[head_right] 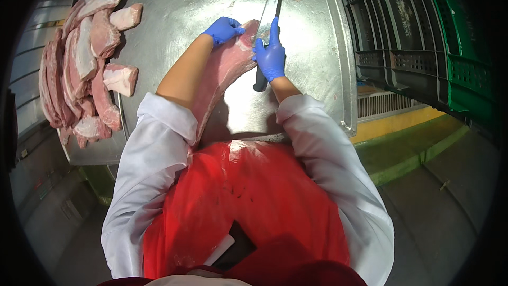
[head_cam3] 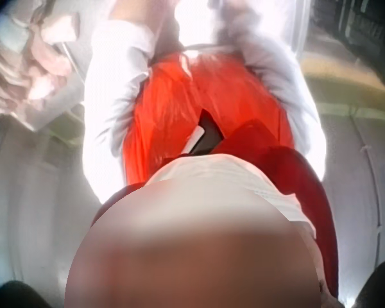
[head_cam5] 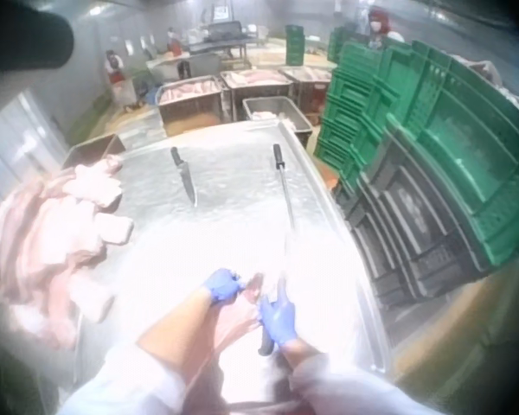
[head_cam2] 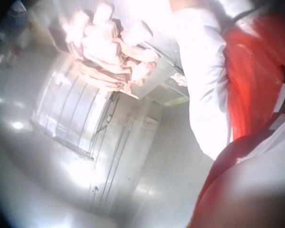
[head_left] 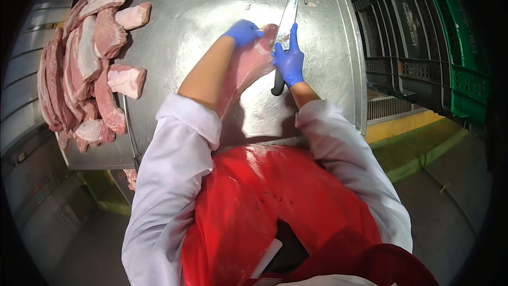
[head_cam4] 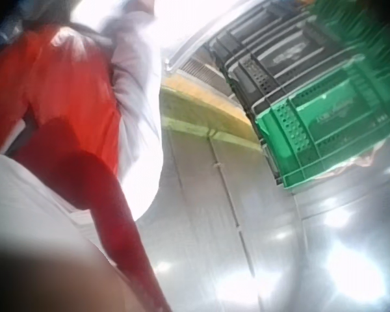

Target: The person uses a knife to trim fat from large pieces of raw meat on a stainless steel table. They repeatedly cut and separate the fat, placing the trimmed pieces into a green crate while discarding the fat into a bin.

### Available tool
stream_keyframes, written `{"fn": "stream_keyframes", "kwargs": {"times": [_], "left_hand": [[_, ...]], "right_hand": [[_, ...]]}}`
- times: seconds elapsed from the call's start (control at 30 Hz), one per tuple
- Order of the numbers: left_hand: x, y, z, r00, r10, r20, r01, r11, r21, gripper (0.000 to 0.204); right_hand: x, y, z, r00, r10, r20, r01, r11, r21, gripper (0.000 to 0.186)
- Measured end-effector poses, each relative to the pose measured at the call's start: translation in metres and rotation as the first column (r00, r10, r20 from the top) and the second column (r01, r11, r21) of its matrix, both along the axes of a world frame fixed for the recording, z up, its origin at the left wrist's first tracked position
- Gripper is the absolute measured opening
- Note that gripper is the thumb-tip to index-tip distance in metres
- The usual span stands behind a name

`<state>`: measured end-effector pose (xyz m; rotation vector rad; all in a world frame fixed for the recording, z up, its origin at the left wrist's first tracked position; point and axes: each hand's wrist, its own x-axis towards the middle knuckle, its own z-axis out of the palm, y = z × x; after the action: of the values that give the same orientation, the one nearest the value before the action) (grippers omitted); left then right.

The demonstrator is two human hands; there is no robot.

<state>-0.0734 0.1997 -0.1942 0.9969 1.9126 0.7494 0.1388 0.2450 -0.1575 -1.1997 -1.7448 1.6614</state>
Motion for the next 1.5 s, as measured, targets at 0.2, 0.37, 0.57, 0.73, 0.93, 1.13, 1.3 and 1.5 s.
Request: {"fn": "stream_keyframes", "kwargs": {"times": [0.2,0.37,0.57,0.73,0.93,1.13,1.3,1.5], "left_hand": [[0.018,0.016,0.021,0.996,-0.066,-0.055,0.067,0.998,0.02,0.018],[0.018,0.003,0.023,1.0,-0.022,0.007,0.021,0.999,0.028,0.018],[0.035,-0.009,0.032,0.98,-0.015,-0.196,0.065,0.966,0.248,0.015],[0.041,-0.02,0.047,0.912,0.028,-0.408,0.129,0.927,0.353,0.014],[-0.001,-0.053,-0.003,0.951,0.299,0.075,-0.306,0.946,0.104,0.022],[0.005,-0.018,0.033,0.938,0.156,-0.31,-0.196,0.975,-0.102,0.048],[-0.012,0.007,0.013,0.934,-0.124,-0.335,0.063,0.98,-0.188,0.046],[-0.014,-0.023,0.019,0.993,0.048,-0.11,-0.038,0.995,0.089,0.017]], "right_hand": [[0.007,-0.002,-0.007,0.995,-0.087,-0.037,0.088,0.996,0.006,0.08],[0.0,-0.001,0.01,0.998,-0.056,0.04,0.054,0.998,0.036,0.082],[-0.029,0.029,0.039,0.955,0.132,0.266,-0.167,0.98,0.112,0.072],[0.007,0.003,0.059,0.766,0.4,0.503,-0.513,0.852,0.104,0.066],[0.135,-0.058,0.156,0.597,0.714,0.367,-0.622,0.7,-0.35,0.07],[0.158,-0.043,0.147,0.952,0.244,0.184,-0.177,0.932,-0.317,0.074],[0.099,-0.022,0.082,0.992,0.115,0.053,-0.1,0.97,-0.22,0.076],[-0.028,-0.011,0.034,0.994,0.082,0.074,-0.074,0.992,-0.107,0.074]]}}
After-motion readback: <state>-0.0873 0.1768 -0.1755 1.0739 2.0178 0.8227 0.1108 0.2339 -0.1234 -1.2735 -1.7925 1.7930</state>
